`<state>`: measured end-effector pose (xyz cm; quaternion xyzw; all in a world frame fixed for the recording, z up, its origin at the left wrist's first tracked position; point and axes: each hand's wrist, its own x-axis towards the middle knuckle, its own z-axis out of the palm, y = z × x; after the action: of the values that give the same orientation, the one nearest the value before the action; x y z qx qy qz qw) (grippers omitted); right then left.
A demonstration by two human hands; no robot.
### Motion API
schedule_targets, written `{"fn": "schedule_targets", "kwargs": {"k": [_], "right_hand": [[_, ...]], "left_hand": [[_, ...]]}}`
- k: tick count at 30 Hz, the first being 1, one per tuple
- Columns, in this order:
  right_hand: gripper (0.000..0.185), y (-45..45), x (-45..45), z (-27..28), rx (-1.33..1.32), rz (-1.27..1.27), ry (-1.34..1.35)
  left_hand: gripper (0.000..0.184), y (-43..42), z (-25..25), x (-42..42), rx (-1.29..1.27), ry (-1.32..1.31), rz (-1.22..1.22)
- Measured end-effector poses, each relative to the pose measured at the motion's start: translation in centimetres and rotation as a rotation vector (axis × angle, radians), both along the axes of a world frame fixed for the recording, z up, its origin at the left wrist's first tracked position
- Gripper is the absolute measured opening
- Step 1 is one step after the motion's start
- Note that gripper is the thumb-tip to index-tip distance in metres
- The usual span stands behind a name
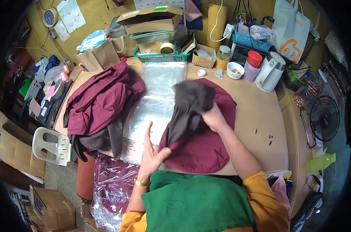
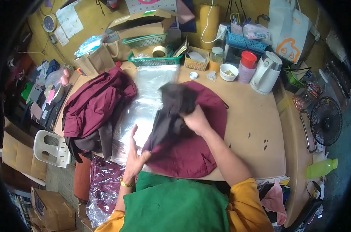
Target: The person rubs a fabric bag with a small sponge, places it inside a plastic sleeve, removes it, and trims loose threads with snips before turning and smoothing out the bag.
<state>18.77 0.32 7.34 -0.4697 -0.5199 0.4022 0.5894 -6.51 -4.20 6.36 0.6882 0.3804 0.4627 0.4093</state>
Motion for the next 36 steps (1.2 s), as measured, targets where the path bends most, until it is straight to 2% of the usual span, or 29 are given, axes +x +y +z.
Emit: {"fn": "schedule_targets", "kwargs": {"k": [1, 2, 3, 4, 5, 6, 7, 8, 9, 10, 11, 12, 13, 14, 15, 16, 17, 18, 19, 21, 22, 23, 25, 26, 28, 31, 33, 35, 36], "right_hand": [[0.031, 0.6, -0.1, 0.9, 0.033, -0.019, 0.196], [0.031, 0.9, -0.1, 2.1, 0.033, -0.019, 0.192], [0.035, 0.7, -0.5, 4.6, -0.018, 0.106, 0.385], [0.039, 0.9, -0.6, 6.2, -0.068, 0.23, 0.58], [0.04, 1.3, 0.0, 6.5, 0.1, 0.33, 0.675], [0.043, 1.7, 0.6, 6.7, 0.259, 0.455, 0.776], [0.044, 0.9, 1.8, 7.5, 0.357, 0.512, 0.819], [0.046, 0.2, 2.9, 8.3, 0.453, 0.577, 0.864], [0.046, -0.9, 4.1, 8.6, 0.475, 0.546, 0.837], [0.046, -2.0, 5.3, 8.9, 0.496, 0.515, 0.81], [0.044, -2.6, 6.5, 7.9, 0.481, 0.484, 0.795], [0.044, -3.1, 7.0, 6.3, 0.422, 0.338, 0.819], [0.044, -3.9, 7.0, 4.2, 0.243, 0.105, 0.757], [0.044, -5.0, 7.1, 2.0, 0.064, -0.127, 0.685], [0.047, -6.2, 7.1, -0.2, -0.072, -0.107, 0.782], [0.045, -7.4, 7.0, -3.0, -0.182, -0.064, 0.789], [0.045, -8.2, 6.8, -6.2, -0.211, -0.001, 0.844], [0.047, -9.3, 5.8, -6.4, -0.222, 0.15, 0.92], [0.047, -10.0, 5.3, -7.8, -0.224, 0.147, 0.921], [0.05, -10.9, 4.6, -10.9, -0.17, 0.261, 1.029], [0.052, -11.3, 4.0, -10.2, -0.147, 0.238, 0.998], [0.052, -11.4, 3.6, -9.7, -0.147, 0.238, 0.995], [0.051, -11.5, 3.2, -9.1, -0.099, 0.23, 1.088], [0.051, -11.6, 3.3, -9.4, -0.096, 0.228, 1.087], [0.053, -11.8, 3.4, -10.1, -0.065, 0.181, 1.124], [0.055, -12.2, 3.1, -10.1, -0.093, 0.195, 1.2], [0.054, -11.9, 2.1, -10.4, -0.098, 0.21, 1.291], [0.054, -11.4, 1.2, -10.4, -0.096, 0.221, 1.382], [0.052, -11.2, 0.8, -10.3, -0.095, 0.316, 1.438]], "left_hand": [[0.069, -0.6, -0.7, 0.6, -0.027, 0.003, -0.085], [0.068, -1.3, -1.4, 1.2, -0.057, 0.006, -0.169], [0.068, -1.0, -1.8, 1.6, -0.054, 0.002, -0.168], [0.057, -0.4, -1.9, 1.9, -0.12, -0.068, -0.096], [0.047, 0.1, -1.8, 2.1, -0.189, -0.137, -0.028], [0.027, 1.3, -0.7, 1.3, -0.151, -0.169, 0.091], [0.021, 2.0, 1.3, 0.3, 0.079, -0.357, 0.074], [0.017, 2.2, 5.9, 0.5, 0.212, -0.346, 0.289], [0.024, 2.2, 8.6, 0.3, 0.466, -0.283, 0.406], [0.032, 2.6, 9.8, -1.6, 0.713, -0.123, 0.331], [0.035, 1.2, 12.1, -1.4, 0.785, 0.002, 0.269], [0.036, 0.4, 13.7, -2.0, 0.742, 0.223, 0.1], [0.037, 0.0, 14.5, -2.5, 0.689, 0.439, -0.068], [0.039, 0.2, 13.8, -2.4, 0.604, 0.586, -0.183], [0.041, 0.6, 12.4, -2.3, 0.512, 0.732, -0.301], [0.058, 0.5, 10.9, -2.7, 0.413, 0.821, -0.413], [0.063, 1.0, 8.7, -3.2, 0.267, 0.898, -0.586], [0.056, 1.7, 8.1, -2.4, -0.053, 0.759, -0.651], [0.048, 2.1, 7.6, -1.2, -0.369, 0.607, -0.703], [0.036, 1.7, 4.8, 2.4, -0.149, 0.532, -0.317], [0.032, 1.8, 2.2, 4.1, 0.151, 0.502, -0.135], [0.04, 1.9, 0.4, 5.3, 0.225, 0.647, -0.055], [0.047, 1.7, -0.8, 7.0, 0.169, 0.769, 0.03], [0.047, 1.9, -1.3, 6.9, 0.171, 0.767, 0.028], [0.049, 2.2, -2.2, 6.4, 0.181, 0.968, 0.029], [0.048, 2.6, -3.2, 5.6, 0.244, 1.007, 0.002], [0.049, 3.1, -4.3, 5.1, 0.228, 1.0, 0.013], [0.051, 3.0, -4.3, 4.8, 0.288, 0.803, 0.018], [0.05, 3.1, -3.6, 4.9, 0.226, 0.766, -0.041]]}}
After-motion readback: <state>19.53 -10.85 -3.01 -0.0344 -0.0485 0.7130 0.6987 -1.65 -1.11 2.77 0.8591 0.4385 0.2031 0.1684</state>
